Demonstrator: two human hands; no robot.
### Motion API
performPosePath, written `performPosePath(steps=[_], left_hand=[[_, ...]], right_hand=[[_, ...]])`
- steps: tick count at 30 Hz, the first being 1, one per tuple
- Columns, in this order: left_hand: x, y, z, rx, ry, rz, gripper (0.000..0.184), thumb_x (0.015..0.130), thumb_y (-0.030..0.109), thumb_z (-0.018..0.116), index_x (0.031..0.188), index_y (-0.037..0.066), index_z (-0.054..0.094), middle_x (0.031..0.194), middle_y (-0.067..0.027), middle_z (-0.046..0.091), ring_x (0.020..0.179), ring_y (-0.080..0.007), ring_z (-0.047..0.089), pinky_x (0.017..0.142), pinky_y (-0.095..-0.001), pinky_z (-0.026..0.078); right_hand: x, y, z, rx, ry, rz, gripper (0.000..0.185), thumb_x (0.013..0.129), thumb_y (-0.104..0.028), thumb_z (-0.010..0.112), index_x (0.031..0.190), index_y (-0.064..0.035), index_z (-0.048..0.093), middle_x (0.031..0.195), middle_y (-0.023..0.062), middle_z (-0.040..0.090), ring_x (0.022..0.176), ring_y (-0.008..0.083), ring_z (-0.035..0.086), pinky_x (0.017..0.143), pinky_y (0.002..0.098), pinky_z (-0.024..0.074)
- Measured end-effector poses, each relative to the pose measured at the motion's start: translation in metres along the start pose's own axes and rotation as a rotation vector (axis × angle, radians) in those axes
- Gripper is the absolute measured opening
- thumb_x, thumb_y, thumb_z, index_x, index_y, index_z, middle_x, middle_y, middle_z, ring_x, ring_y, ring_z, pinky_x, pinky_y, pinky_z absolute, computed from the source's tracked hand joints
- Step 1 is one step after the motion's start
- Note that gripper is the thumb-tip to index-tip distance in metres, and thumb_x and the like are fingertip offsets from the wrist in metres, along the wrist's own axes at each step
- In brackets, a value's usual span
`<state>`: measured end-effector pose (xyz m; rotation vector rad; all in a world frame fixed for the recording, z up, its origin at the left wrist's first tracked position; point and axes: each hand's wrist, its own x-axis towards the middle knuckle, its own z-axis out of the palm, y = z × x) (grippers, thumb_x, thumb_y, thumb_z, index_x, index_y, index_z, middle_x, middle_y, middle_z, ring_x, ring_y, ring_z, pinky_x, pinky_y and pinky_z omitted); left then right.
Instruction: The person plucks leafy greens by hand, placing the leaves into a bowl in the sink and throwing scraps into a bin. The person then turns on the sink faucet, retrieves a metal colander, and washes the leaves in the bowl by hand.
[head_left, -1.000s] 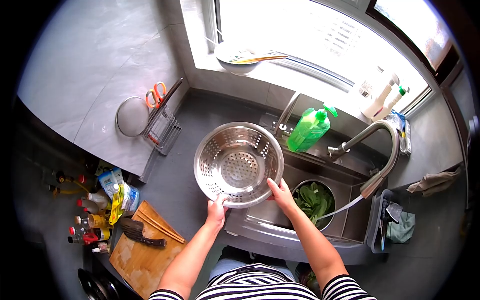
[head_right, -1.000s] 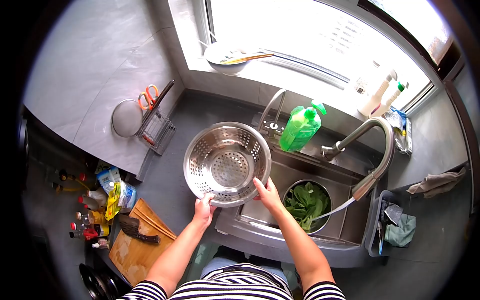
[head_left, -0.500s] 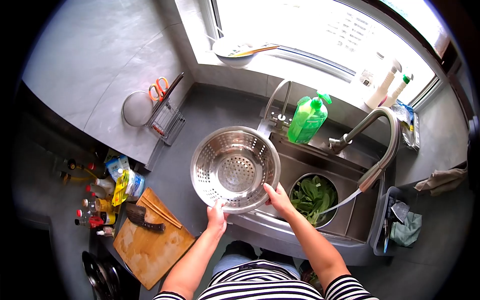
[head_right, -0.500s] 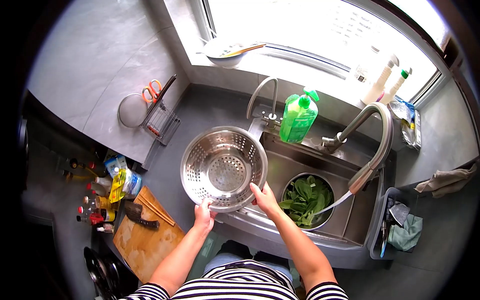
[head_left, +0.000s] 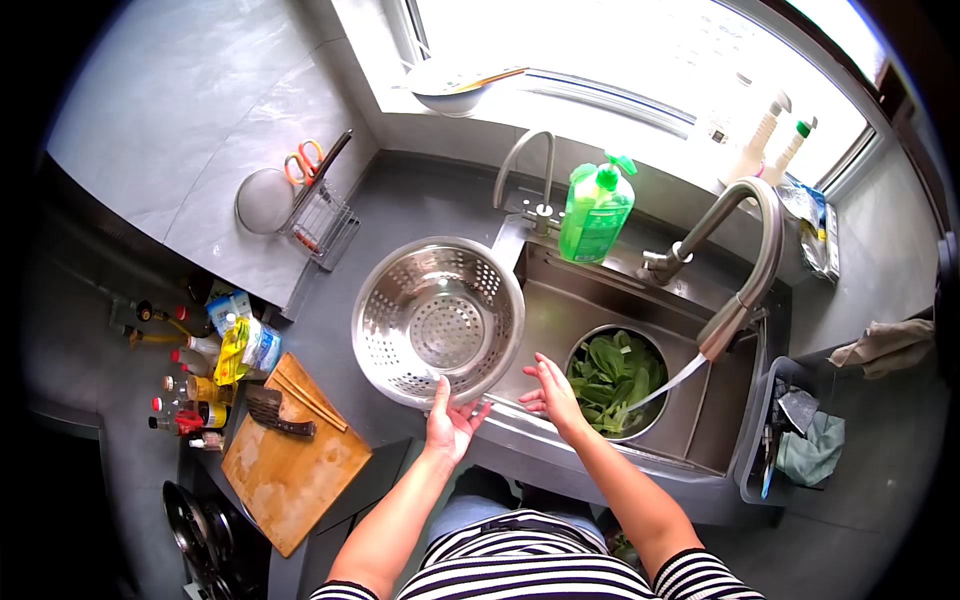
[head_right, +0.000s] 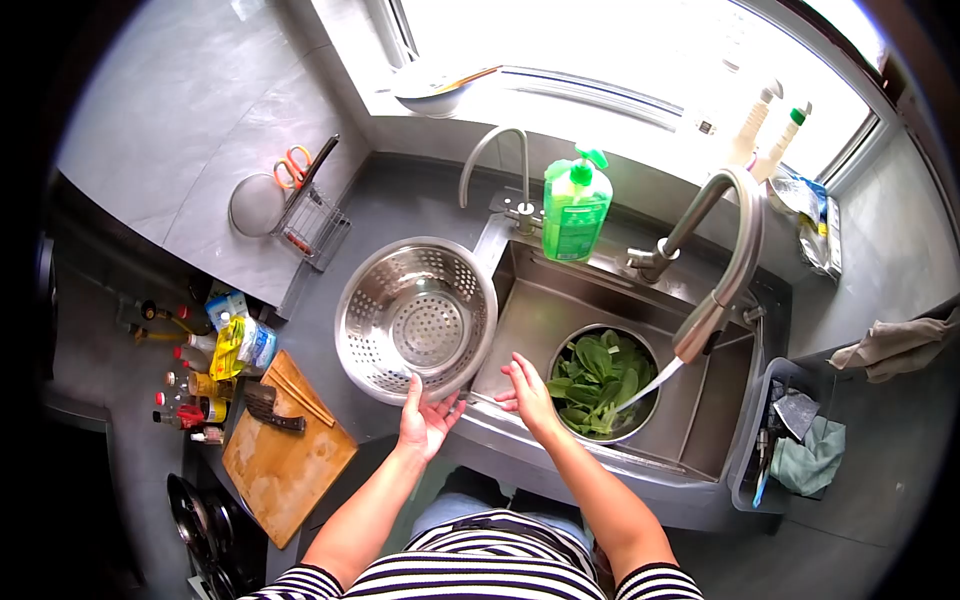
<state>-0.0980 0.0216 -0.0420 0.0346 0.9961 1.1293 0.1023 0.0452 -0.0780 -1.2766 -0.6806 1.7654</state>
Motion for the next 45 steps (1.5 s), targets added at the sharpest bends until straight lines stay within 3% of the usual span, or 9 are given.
performPosePath(steps=[8, 12, 17, 22, 30, 33, 37, 43, 45], left_hand=[[0.021, -0.068, 0.056, 0.645, -0.303, -0.154, 0.046, 0.092, 0.021, 0.057, 0.131, 0.002, 0.040, 0.129, -0.0126, 0.049, 0.119, -0.0191, 0.048, 0.092, -0.0326, 0.046], [0.100, -0.119, 0.047, 1.412, -0.492, 0.311, 0.054, 0.086, 0.015, 0.059, 0.134, 0.002, 0.038, 0.130, -0.0185, 0.047, 0.122, -0.0295, 0.045, 0.099, -0.0375, 0.040], [0.144, -0.149, 0.078, 2.182, -0.824, 0.858, 0.071, 0.074, 0.013, 0.065, 0.138, 0.011, 0.036, 0.145, -0.0213, 0.026, 0.132, -0.0337, 0.031, 0.107, -0.0446, 0.029], [0.178, -0.188, 0.065, 2.626, -0.840, 0.715, 0.079, 0.077, 0.035, 0.063, 0.144, 0.017, 0.025, 0.145, -0.0183, 0.028, 0.132, -0.0302, 0.031, 0.111, -0.0418, 0.016], [0.169, -0.172, 0.038, 2.811, -0.714, 0.319, 0.079, 0.076, 0.045, 0.064, 0.137, 0.004, 0.035, 0.125, -0.0163, 0.053, 0.117, -0.0250, 0.048, 0.103, -0.0378, 0.029], [0.166, -0.148, 0.065, 2.695, -0.742, -0.168, 0.076, 0.075, 0.043, 0.067, 0.133, 0.002, 0.038, 0.118, -0.0166, 0.057, 0.114, -0.0246, 0.051, 0.095, -0.0360, 0.037], [0.165, -0.150, 0.061, 2.106, -0.527, 0.473, 0.085, 0.072, 0.021, 0.071, 0.142, 0.012, 0.024, 0.145, -0.0245, 0.022, 0.127, -0.0423, 0.033, 0.096, -0.0483, 0.039], [0.211, -0.183, 0.051, 2.050, -0.477, 0.196, 0.111, 0.065, 0.019, 0.076, 0.147, 0.028, 0.000, 0.150, -0.0200, 0.002, 0.130, -0.0513, 0.019, 0.098, -0.0541, 0.037], [0.215, -0.184, 0.048, 2.049, -0.470, 0.168, 0.108, 0.064, 0.021, 0.077, 0.146, 0.028, 0.007, 0.150, -0.0190, 0.006, 0.128, -0.0492, 0.023, 0.100, -0.0535, 0.036]], right_hand=[[-0.006, 0.040, -0.069, -0.589, 0.254, -0.267, 0.050, 0.088, -0.028, 0.058, 0.129, -0.0013, 0.046, 0.115, 0.0162, 0.058, 0.099, 0.0239, 0.060, 0.083, 0.0310, 0.0473], [-0.018, 0.061, -0.089, -0.936, 0.273, -0.114, 0.063, 0.081, -0.030, 0.062, 0.129, 0.0036, 0.042, 0.132, 0.0281, 0.042, 0.124, 0.0386, 0.041, 0.105, 0.0407, 0.0323], [-0.015, 0.063, -0.101, -1.037, 0.536, 0.029, 0.096, 0.072, -0.015, 0.070, 0.146, -0.0136, 0.008, 0.149, 0.0242, 0.002, 0.135, 0.0492, 0.008, 0.102, 0.0607, 0.0263], [0.032, 0.058, -0.131, -1.075, 0.562, 0.349, 0.105, 0.065, -0.018, 0.078, 0.146, -0.0305, 0.011, 0.151, 0.0180, -0.002, 0.136, 0.0483, 0.002, 0.096, 0.0697, 0.0268], [0.049, 0.064, -0.112, -1.350, 0.251, 0.265, 0.094, 0.064, -0.014, 0.077, 0.140, -0.0360, 0.028, 0.150, 0.0129, 0.015, 0.132, 0.0428, 0.021, 0.096, 0.0607, 0.0360], [0.039, 0.065, -0.117, -1.183, 0.227, 0.064, 0.089, 0.063, -0.012, 0.077, 0.139, -0.0296, 0.033, 0.148, 0.0124, 0.019, 0.131, 0.0405, 0.025, 0.095, 0.0571, 0.0388], [0.036, 0.056, -0.121, -1.030, 0.575, 0.078, 0.099, 0.061, -0.019, 0.080, 0.143, -0.0249, 0.025, 0.150, 0.0167, 0.011, 0.134, 0.0437, 0.015, 0.093, 0.0628, 0.0366], [0.077, 0.090, -0.157, -0.804, 0.643, 0.241, 0.117, 0.055, -0.040, 0.084, 0.146, -0.0193, 0.014, 0.147, 0.0290, 0.006, 0.132, 0.0520, 0.013, 0.107, 0.0535, 0.0220], [0.078, 0.097, -0.154, -0.881, 0.677, 0.214, 0.100, 0.059, -0.035, 0.082, 0.141, -0.0161, 0.028, 0.138, 0.0260, 0.028, 0.123, 0.0456, 0.034, 0.100, 0.0465, 0.0340]])
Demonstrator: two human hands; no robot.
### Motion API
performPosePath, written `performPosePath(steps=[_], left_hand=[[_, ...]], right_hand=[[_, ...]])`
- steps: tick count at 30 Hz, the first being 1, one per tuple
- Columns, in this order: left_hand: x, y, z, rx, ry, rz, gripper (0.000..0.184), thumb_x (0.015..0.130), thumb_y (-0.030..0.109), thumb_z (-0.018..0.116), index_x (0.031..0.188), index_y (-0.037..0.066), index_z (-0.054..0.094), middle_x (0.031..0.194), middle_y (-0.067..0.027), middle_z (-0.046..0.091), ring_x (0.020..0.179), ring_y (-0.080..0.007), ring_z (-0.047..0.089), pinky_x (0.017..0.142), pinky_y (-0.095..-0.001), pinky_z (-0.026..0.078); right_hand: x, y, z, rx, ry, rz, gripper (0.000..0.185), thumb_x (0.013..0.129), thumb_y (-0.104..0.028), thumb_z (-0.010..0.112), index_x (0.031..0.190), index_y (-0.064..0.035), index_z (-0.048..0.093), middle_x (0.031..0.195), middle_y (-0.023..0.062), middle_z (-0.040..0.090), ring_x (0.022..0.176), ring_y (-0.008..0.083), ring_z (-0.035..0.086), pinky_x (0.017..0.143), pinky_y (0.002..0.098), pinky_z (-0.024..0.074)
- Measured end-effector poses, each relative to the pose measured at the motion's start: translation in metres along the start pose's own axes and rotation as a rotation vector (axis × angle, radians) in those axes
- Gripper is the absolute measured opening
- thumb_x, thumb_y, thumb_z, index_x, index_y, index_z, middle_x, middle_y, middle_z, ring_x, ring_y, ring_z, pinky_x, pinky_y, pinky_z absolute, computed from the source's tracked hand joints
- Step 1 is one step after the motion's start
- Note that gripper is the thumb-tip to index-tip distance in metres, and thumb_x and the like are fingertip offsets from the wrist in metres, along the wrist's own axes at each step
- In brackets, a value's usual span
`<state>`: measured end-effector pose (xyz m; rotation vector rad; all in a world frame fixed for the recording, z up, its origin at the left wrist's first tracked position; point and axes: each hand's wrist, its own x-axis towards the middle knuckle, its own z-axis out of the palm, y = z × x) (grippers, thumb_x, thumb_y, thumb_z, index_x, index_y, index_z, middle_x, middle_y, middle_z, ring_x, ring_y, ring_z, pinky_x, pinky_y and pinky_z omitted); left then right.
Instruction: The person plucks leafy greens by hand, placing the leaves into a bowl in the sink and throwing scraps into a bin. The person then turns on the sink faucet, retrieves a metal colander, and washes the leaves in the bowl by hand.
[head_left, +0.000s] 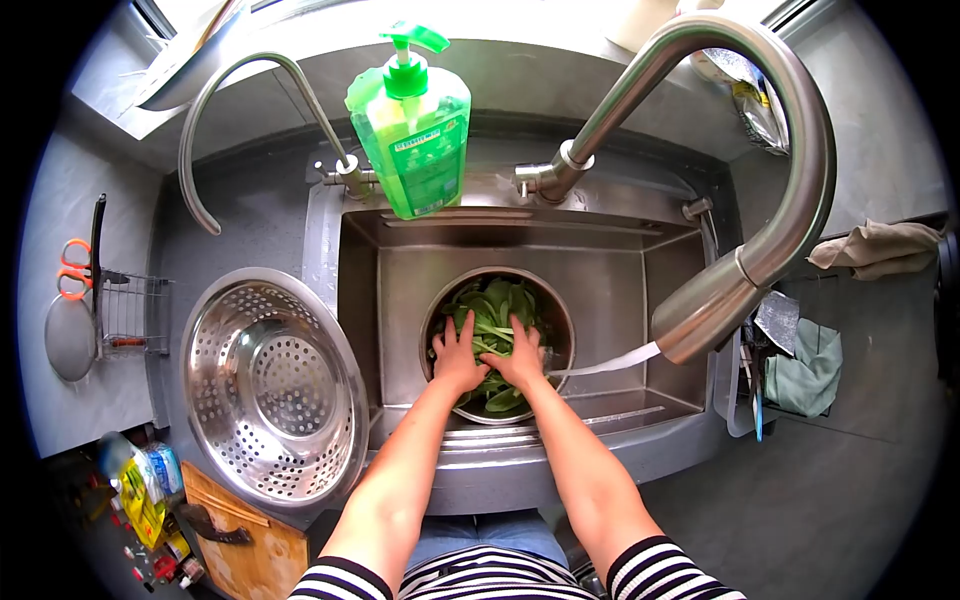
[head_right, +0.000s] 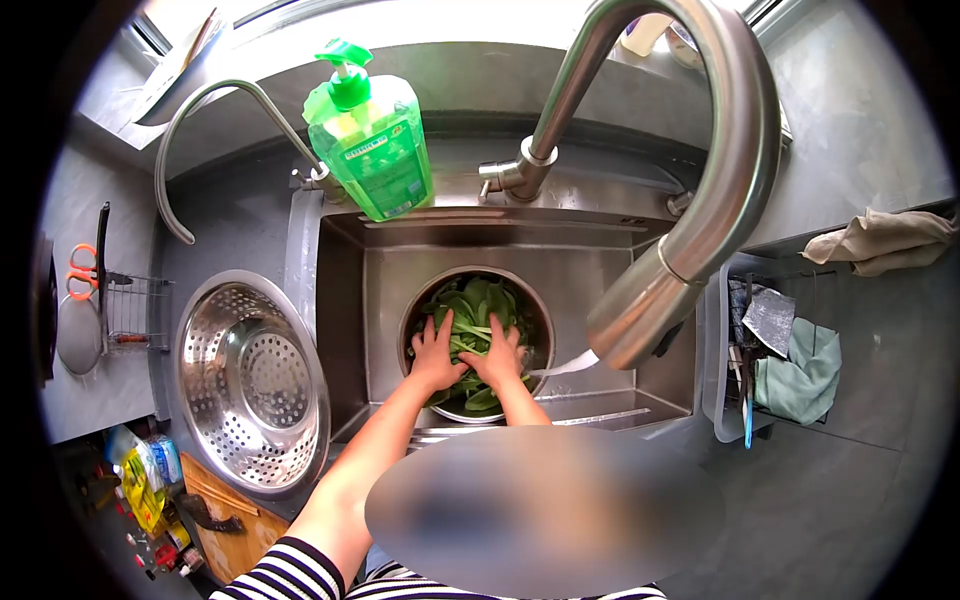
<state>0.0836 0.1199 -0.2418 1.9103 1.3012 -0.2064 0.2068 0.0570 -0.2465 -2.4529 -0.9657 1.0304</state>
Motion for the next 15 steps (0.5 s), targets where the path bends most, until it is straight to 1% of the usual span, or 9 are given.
performPosePath(steps=[2, 3, 6, 7, 10, 11, 12, 14, 15], left_hand=[[0.006, 0.000, -0.006, -0.043, -0.063, -0.028, 0.106, 0.063, 0.022, 0.077, 0.145, 0.029, 0.010, 0.150, -0.0191, 0.007, 0.127, -0.0481, 0.025, 0.101, -0.0531, 0.035], [0.004, 0.001, -0.009, -0.078, -0.063, -0.024, 0.100, 0.064, 0.021, 0.075, 0.144, 0.029, 0.016, 0.149, -0.0189, 0.009, 0.126, -0.0464, 0.026, 0.102, -0.0536, 0.033], [-0.008, 0.007, -0.014, -0.070, -0.010, 0.032, 0.101, 0.062, 0.020, 0.076, 0.144, 0.027, 0.018, 0.148, -0.0230, 0.012, 0.129, -0.0472, 0.021, 0.104, -0.0528, 0.029], [-0.027, 0.032, -0.035, 0.019, 0.029, 0.008, 0.097, 0.065, 0.020, 0.073, 0.144, 0.030, 0.019, 0.150, -0.0199, 0.007, 0.132, -0.0462, 0.017, 0.101, -0.0609, 0.028], [-0.043, 0.042, -0.031, 0.299, 0.018, 0.193, 0.090, 0.071, 0.022, 0.068, 0.145, 0.031, 0.018, 0.153, -0.0132, 0.000, 0.136, -0.0425, 0.011, 0.098, -0.0660, 0.026], [-0.037, 0.027, -0.007, 0.349, 0.005, 0.192, 0.088, 0.074, 0.026, 0.066, 0.145, 0.033, 0.016, 0.154, -0.0101, -0.001, 0.138, -0.0406, 0.008, 0.100, -0.0650, 0.024], [-0.033, 0.022, -0.004, 0.380, -0.022, 0.178, 0.088, 0.074, 0.027, 0.066, 0.145, 0.034, 0.015, 0.154, -0.0098, -0.001, 0.138, -0.0405, 0.008, 0.100, -0.0651, 0.024], [-0.029, 0.012, 0.002, 0.443, -0.075, 0.148, 0.088, 0.075, 0.028, 0.065, 0.146, 0.035, 0.013, 0.154, -0.0094, -0.002, 0.138, -0.0403, 0.007, 0.101, -0.0653, 0.023], [-0.026, 0.013, 0.001, 0.457, -0.085, 0.138, 0.092, 0.074, 0.025, 0.068, 0.146, 0.036, 0.012, 0.154, -0.0092, -0.003, 0.138, -0.0404, 0.008, 0.101, -0.0623, 0.027]], right_hand=[[-0.003, 0.005, 0.000, 0.086, -0.010, -0.075, 0.088, 0.061, -0.031, 0.081, 0.136, -0.0145, 0.038, 0.129, 0.0233, 0.041, 0.116, 0.0413, 0.045, 0.095, 0.0434, 0.0401], [-0.011, 0.004, -0.004, 0.075, 0.042, -0.152, 0.068, 0.067, -0.023, 0.076, 0.128, -0.0116, 0.047, 0.115, 0.0200, 0.050, 0.105, 0.0376, 0.053, 0.087, 0.0407, 0.0444], [-0.027, 0.003, -0.026, -0.003, 0.043, -0.118, 0.058, 0.071, -0.016, 0.071, 0.125, -0.0094, 0.049, 0.112, 0.0195, 0.051, 0.103, 0.0380, 0.053, 0.087, 0.0412, 0.0441], [-0.037, -0.012, -0.041, -0.082, 0.007, -0.021, 0.066, 0.074, -0.011, 0.067, 0.134, -0.0121, 0.040, 0.127, 0.0215, 0.042, 0.114, 0.0423, 0.045, 0.090, 0.0466, 0.0432], [-0.053, -0.027, -0.030, -0.185, 0.228, -0.047, 0.081, 0.074, -0.013, 0.067, 0.143, -0.0190, 0.023, 0.145, 0.0210, 0.021, 0.128, 0.0479, 0.026, 0.094, 0.0568, 0.0389], [-0.047, -0.021, -0.018, -0.133, 0.017, -0.038, 0.094, 0.073, -0.015, 0.068, 0.146, -0.0249, 0.009, 0.151, 0.0173, 0.000, 0.134, 0.0500, 0.006, 0.096, 0.0647, 0.0331], [-0.044, -0.026, -0.008, -0.260, -0.173, 0.028, 0.100, 0.069, -0.016, 0.072, 0.146, -0.0263, 0.009, 0.151, 0.0179, 0.001, 0.135, 0.0491, 0.006, 0.098, 0.0628, 0.0328], [-0.038, -0.028, 0.003, -0.303, -0.247, 0.076, 0.103, 0.068, -0.017, 0.073, 0.146, -0.0280, 0.006, 0.151, 0.0177, 0.000, 0.135, 0.0495, 0.006, 0.098, 0.0611, 0.0339], [-0.033, -0.030, 0.000, -0.316, -0.258, 0.088, 0.103, 0.069, -0.017, 0.072, 0.146, -0.0286, 0.006, 0.151, 0.0176, 0.000, 0.135, 0.0494, 0.007, 0.099, 0.0600, 0.0345]])
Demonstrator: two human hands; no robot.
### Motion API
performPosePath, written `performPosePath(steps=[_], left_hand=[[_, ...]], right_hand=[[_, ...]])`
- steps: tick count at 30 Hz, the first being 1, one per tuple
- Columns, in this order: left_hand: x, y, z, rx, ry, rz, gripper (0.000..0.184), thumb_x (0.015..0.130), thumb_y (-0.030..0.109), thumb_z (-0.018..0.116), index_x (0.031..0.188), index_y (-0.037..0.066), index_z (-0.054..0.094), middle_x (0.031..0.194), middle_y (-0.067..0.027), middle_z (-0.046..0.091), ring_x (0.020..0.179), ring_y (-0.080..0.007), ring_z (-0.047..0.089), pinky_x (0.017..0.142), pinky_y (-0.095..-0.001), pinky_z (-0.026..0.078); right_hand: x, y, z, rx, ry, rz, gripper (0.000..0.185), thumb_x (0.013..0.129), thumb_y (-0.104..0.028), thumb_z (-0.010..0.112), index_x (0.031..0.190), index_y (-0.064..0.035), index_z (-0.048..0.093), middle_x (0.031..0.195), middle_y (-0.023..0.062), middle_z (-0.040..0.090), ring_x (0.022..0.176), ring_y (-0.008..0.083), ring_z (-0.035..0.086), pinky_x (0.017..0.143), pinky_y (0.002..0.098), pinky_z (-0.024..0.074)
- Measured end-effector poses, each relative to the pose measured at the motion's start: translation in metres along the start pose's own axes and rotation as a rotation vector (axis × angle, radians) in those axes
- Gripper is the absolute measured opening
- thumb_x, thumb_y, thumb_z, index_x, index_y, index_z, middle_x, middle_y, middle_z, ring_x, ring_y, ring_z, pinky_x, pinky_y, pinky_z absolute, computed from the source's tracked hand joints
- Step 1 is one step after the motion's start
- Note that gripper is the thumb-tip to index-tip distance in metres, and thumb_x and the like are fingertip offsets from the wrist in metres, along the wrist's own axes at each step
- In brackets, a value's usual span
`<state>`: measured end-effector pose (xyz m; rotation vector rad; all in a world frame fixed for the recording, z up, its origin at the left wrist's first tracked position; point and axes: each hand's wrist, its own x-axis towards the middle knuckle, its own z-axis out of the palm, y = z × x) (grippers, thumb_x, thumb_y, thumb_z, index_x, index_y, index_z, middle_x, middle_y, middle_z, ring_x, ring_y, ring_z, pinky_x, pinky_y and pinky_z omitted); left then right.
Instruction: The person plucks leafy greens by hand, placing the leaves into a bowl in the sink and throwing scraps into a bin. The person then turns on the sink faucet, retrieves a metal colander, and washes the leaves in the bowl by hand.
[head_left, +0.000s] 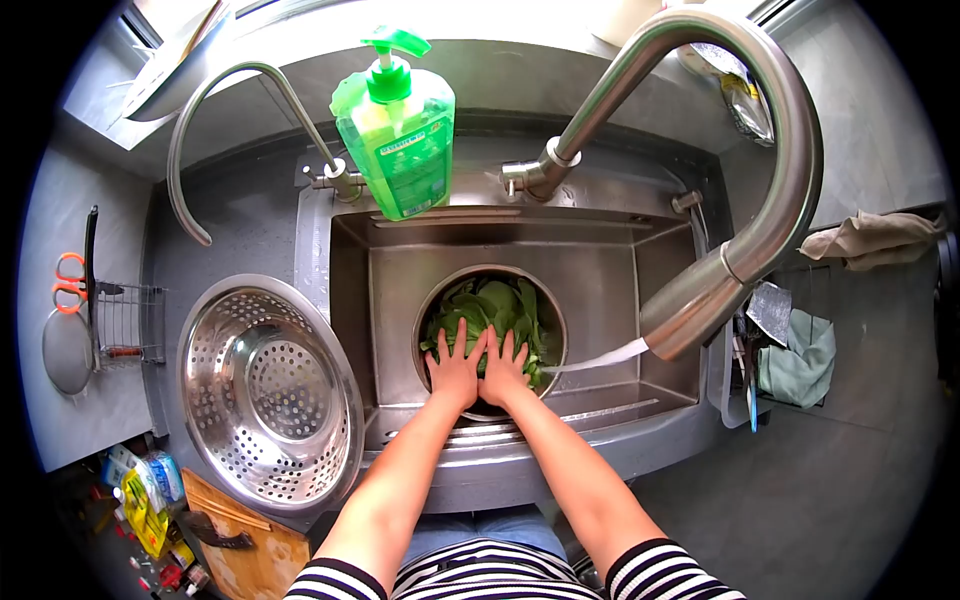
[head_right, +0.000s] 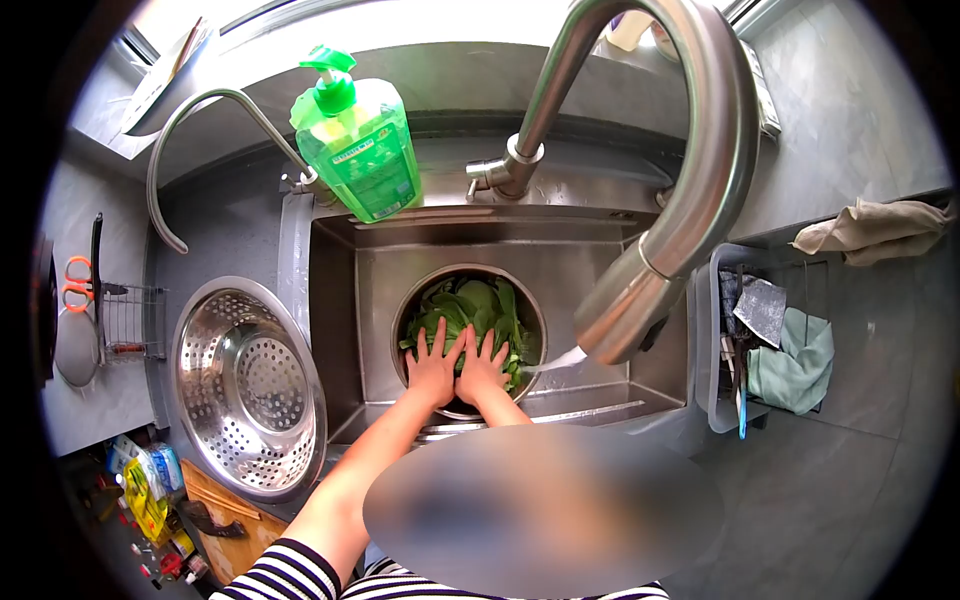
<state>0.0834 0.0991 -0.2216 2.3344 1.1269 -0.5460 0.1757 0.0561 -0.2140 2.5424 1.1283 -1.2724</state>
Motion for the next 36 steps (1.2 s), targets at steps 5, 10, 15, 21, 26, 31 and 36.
performPosePath(steps=[5, 10, 15, 21, 26, 31, 36], left_hand=[[0.003, -0.004, -0.027, -0.290, 0.109, -0.020, 0.097, 0.070, 0.010, 0.071, 0.146, 0.026, 0.012, 0.151, -0.0170, 0.006, 0.133, -0.0453, 0.022, 0.103, -0.0443, 0.033], [0.013, -0.021, -0.003, -0.668, 0.402, -0.049, 0.079, 0.071, 0.013, 0.069, 0.140, 0.012, 0.030, 0.139, -0.0213, 0.032, 0.121, -0.0419, 0.038, 0.100, -0.0434, 0.035], [0.003, -0.009, -0.009, -0.623, 0.389, -0.106, 0.070, 0.071, 0.016, 0.071, 0.132, 0.005, 0.039, 0.131, -0.0202, 0.040, 0.117, -0.0377, 0.042, 0.099, -0.0426, 0.035], [0.008, -0.015, -0.006, -0.744, 0.614, -0.026, 0.071, 0.074, 0.011, 0.067, 0.137, 0.009, 0.033, 0.136, -0.0241, 0.035, 0.125, -0.0413, 0.034, 0.104, -0.0458, 0.029], [-0.010, 0.001, -0.036, -0.733, 0.766, 0.062, 0.069, 0.074, 0.004, 0.063, 0.137, 0.010, 0.035, 0.139, -0.0228, 0.032, 0.126, -0.0403, 0.034, 0.105, -0.0453, 0.029], [-0.011, 0.003, -0.016, -0.570, 0.652, 0.001, 0.075, 0.069, 0.008, 0.070, 0.136, 0.010, 0.038, 0.138, -0.0244, 0.031, 0.126, -0.0422, 0.031, 0.105, -0.0476, 0.028], [0.004, -0.010, 0.003, -0.647, 0.444, -0.065, 0.093, 0.066, 0.011, 0.074, 0.143, 0.010, 0.022, 0.139, -0.0259, 0.028, 0.127, -0.0444, 0.027, 0.106, -0.0483, 0.026]], right_hand=[[0.014, 0.018, -0.009, 0.138, 0.172, 0.044, 0.082, 0.074, -0.011, 0.064, 0.142, -0.0260, 0.022, 0.144, 0.0216, 0.021, 0.120, 0.0495, 0.037, 0.096, 0.0484, 0.0413], [0.013, 0.042, -0.011, 0.473, 0.459, 0.042, 0.042, 0.082, -0.014, 0.054, 0.120, -0.0004, 0.044, 0.117, 0.0286, 0.045, 0.105, 0.0433, 0.048, 0.091, 0.0446, 0.0407], [0.015, 0.031, 0.003, 0.330, 0.566, -0.059, 0.072, 0.074, -0.025, 0.070, 0.135, -0.0100, 0.034, 0.142, 0.0256, 0.022, 0.120, 0.0513, 0.034, 0.101, 0.0502, 0.0346], [0.013, 0.032, -0.010, 0.446, 0.208, -0.061, 0.055, 0.078, -0.022, 0.065, 0.126, -0.0053, 0.044, 0.133, 0.0236, 0.037, 0.116, 0.0400, 0.046, 0.096, 0.0421, 0.0400], [-0.003, 0.041, 0.005, 0.642, 0.580, -0.107, 0.069, 0.075, -0.021, 0.069, 0.133, -0.0067, 0.035, 0.139, 0.0304, 0.026, 0.127, 0.0444, 0.030, 0.104, 0.0470, 0.0293], [-0.021, 0.019, -0.032, 0.336, 0.520, -0.225, 0.089, 0.068, -0.014, 0.075, 0.142, -0.0163, 0.025, 0.147, 0.0241, 0.012, 0.132, 0.0470, 0.017, 0.104, 0.0562, 0.0252], [0.016, 0.019, -0.032, 0.167, 0.105, -0.023, 0.068, 0.074, -0.019, 0.072, 0.133, -0.0168, 0.040, 0.142, 0.0177, 0.028, 0.127, 0.0353, 0.036, 0.095, 0.0512, 0.0398]])
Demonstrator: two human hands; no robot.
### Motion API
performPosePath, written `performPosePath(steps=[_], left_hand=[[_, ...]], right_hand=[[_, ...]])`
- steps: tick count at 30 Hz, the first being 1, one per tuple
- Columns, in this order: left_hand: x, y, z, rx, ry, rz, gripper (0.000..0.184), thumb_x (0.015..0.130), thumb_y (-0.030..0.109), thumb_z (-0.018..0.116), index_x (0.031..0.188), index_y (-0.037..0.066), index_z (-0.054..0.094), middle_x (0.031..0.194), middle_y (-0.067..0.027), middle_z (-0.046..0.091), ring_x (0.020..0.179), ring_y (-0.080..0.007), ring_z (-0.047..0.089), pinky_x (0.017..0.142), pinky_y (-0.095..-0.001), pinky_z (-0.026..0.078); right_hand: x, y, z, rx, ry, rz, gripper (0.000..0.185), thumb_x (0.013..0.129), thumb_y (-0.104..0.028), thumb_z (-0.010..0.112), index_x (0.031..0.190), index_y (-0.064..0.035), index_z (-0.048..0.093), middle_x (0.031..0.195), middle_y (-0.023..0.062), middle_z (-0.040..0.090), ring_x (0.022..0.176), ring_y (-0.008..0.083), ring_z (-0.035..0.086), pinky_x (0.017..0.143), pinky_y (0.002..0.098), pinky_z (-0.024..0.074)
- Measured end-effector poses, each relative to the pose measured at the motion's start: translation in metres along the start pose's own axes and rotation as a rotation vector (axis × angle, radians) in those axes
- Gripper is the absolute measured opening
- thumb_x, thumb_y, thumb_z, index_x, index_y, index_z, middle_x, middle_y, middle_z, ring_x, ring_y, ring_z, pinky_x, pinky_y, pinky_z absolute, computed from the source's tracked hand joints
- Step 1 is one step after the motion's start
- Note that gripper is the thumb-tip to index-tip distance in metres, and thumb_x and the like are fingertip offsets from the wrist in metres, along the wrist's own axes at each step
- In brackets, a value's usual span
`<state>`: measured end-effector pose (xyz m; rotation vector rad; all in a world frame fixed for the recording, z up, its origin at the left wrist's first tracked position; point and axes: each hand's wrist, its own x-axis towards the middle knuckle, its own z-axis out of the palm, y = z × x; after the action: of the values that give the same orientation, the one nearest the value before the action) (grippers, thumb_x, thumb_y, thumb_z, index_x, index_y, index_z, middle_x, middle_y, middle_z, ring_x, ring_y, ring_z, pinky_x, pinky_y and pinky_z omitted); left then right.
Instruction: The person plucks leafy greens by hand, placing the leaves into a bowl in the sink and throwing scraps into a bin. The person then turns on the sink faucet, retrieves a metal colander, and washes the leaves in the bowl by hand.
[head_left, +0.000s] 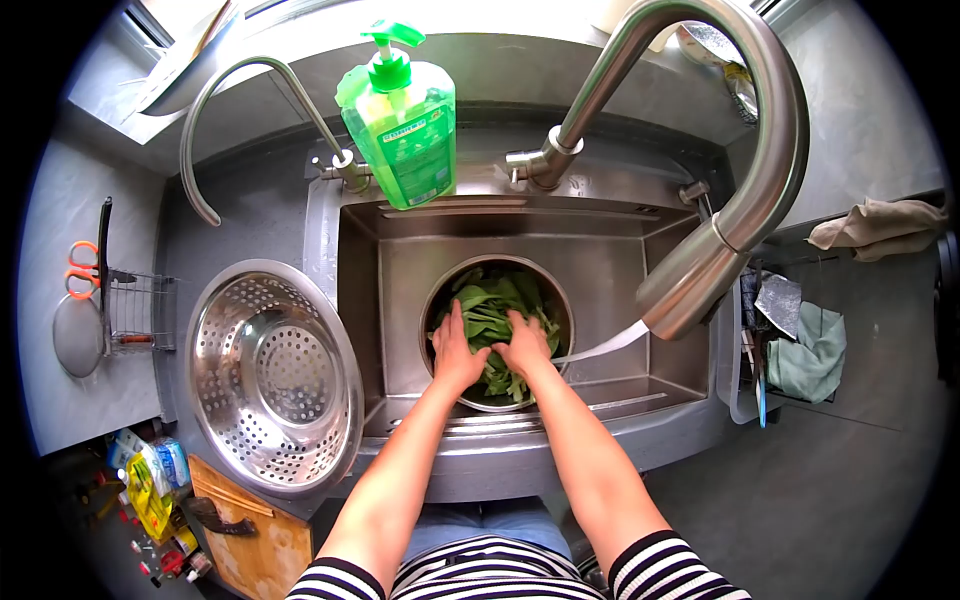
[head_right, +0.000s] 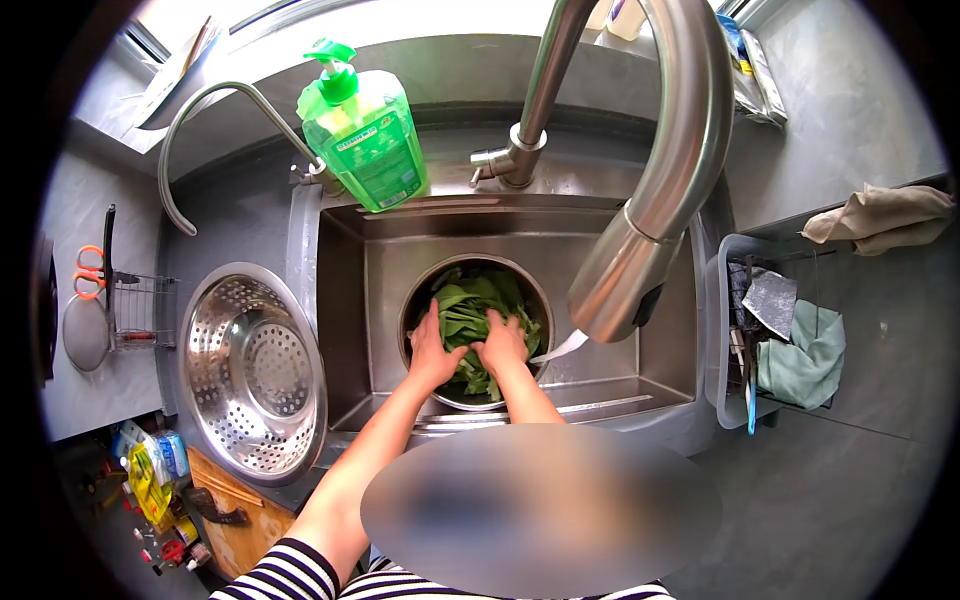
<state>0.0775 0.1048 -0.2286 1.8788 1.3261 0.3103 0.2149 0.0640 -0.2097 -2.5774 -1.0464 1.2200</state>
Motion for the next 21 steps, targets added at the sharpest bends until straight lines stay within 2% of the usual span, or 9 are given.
performPosePath(steps=[3, 5, 9, 10, 13, 14, 17, 18, 21], left_hand=[[0.003, 0.005, -0.007, -0.075, -0.013, -0.001, 0.092, 0.067, 0.009, 0.074, 0.143, 0.009, 0.022, 0.138, -0.0252, 0.030, 0.127, -0.0415, 0.030, 0.105, -0.0476, 0.027], [0.003, 0.002, -0.008, -0.210, 0.013, 0.091, 0.091, 0.067, 0.008, 0.073, 0.143, 0.009, 0.022, 0.139, -0.0245, 0.030, 0.128, -0.0405, 0.030, 0.105, -0.0469, 0.027], [-0.007, 0.013, -0.022, 0.108, 0.142, 0.175, 0.085, 0.069, 0.004, 0.069, 0.142, 0.008, 0.025, 0.144, -0.0232, 0.021, 0.130, -0.0418, 0.025, 0.107, -0.0461, 0.025], [-0.008, 0.017, -0.027, 0.110, 0.152, 0.177, 0.082, 0.070, 0.003, 0.068, 0.141, 0.006, 0.026, 0.145, -0.0232, 0.019, 0.130, -0.0421, 0.025, 0.107, -0.0465, 0.024], [-0.011, 0.020, -0.040, 0.157, 0.220, 0.127, 0.082, 0.070, 0.004, 0.067, 0.141, 0.006, 0.026, 0.146, -0.0228, 0.018, 0.131, -0.0425, 0.023, 0.108, -0.0468, 0.024], [-0.014, 0.024, -0.045, 0.258, 0.225, 0.057, 0.083, 0.072, 0.005, 0.067, 0.142, 0.006, 0.022, 0.146, -0.0229, 0.020, 0.132, -0.0406, 0.024, 0.108, -0.0440, 0.024], [-0.008, -0.018, -0.027, -0.187, 0.114, -0.235, 0.086, 0.075, 0.008, 0.067, 0.144, 0.007, 0.016, 0.145, -0.0236, 0.023, 0.133, -0.0371, 0.026, 0.109, -0.0400, 0.025], [-0.005, -0.037, -0.015, -0.098, 0.132, -0.315, 0.093, 0.075, 0.011, 0.068, 0.146, 0.008, 0.007, 0.140, -0.0250, 0.033, 0.130, -0.0369, 0.034, 0.107, -0.0376, 0.030], [-0.002, -0.025, -0.029, -0.235, 0.062, -0.704, 0.079, 0.073, 0.005, 0.065, 0.141, 0.005, 0.025, 0.129, -0.0245, 0.047, 0.119, -0.0390, 0.047, 0.101, -0.0387, 0.037]], right_hand=[[0.017, 0.037, 0.023, 0.201, -0.090, 0.285, 0.064, 0.075, -0.022, 0.069, 0.131, -0.0061, 0.040, 0.139, 0.0229, 0.034, 0.119, 0.0400, 0.043, 0.094, 0.0454, 0.0418], [0.017, 0.060, 0.031, 0.367, -0.017, 0.238, 0.065, 0.077, -0.021, 0.067, 0.131, -0.0028, 0.037, 0.139, 0.0266, 0.032, 0.120, 0.0430, 0.041, 0.094, 0.0461, 0.0404], [-0.016, 0.034, 0.016, 0.381, 0.334, -0.058, 0.073, 0.077, -0.021, 0.066, 0.137, -0.0029, 0.027, 0.139, 0.0329, 0.026, 0.124, 0.0486, 0.034, 0.099, 0.0458, 0.0360], [-0.022, 0.027, 0.013, 0.318, 0.236, -0.030, 0.082, 0.077, -0.022, 0.066, 0.141, -0.0054, 0.019, 0.139, 0.0351, 0.022, 0.126, 0.0504, 0.030, 0.104, 0.0451, 0.0320], [-0.054, 0.012, -0.003, 0.035, 0.141, -0.127, 0.075, 0.078, -0.021, 0.066, 0.140, -0.0061, 0.027, 0.140, 0.0330, 0.024, 0.126, 0.0482, 0.033, 0.104, 0.0454, 0.0333], [-0.066, 0.010, -0.009, 0.014, 0.087, -0.144, 0.072, 0.078, -0.020, 0.066, 0.138, -0.0059, 0.030, 0.139, 0.0323, 0.026, 0.124, 0.0474, 0.035, 0.102, 0.0460, 0.0347], [-0.093, 0.021, -0.023, -0.068, 0.016, -0.123, 0.061, 0.078, -0.018, 0.065, 0.131, -0.0049, 0.037, 0.133, 0.0293, 0.035, 0.118, 0.0447, 0.042, 0.097, 0.0480, 0.0387], [-0.096, 0.030, -0.025, -0.107, 0.051, -0.077, 0.058, 0.078, -0.016, 0.065, 0.128, -0.0043, 0.038, 0.131, 0.0278, 0.038, 0.115, 0.0434, 0.044, 0.095, 0.0488, 0.0401], [-0.077, 0.067, -0.023, 0.058, 0.268, 0.051, 0.050, 0.078, -0.013, 0.064, 0.120, 0.0000, 0.040, 0.123, 0.0253, 0.043, 0.109, 0.0429, 0.048, 0.090, 0.0488, 0.0418]])
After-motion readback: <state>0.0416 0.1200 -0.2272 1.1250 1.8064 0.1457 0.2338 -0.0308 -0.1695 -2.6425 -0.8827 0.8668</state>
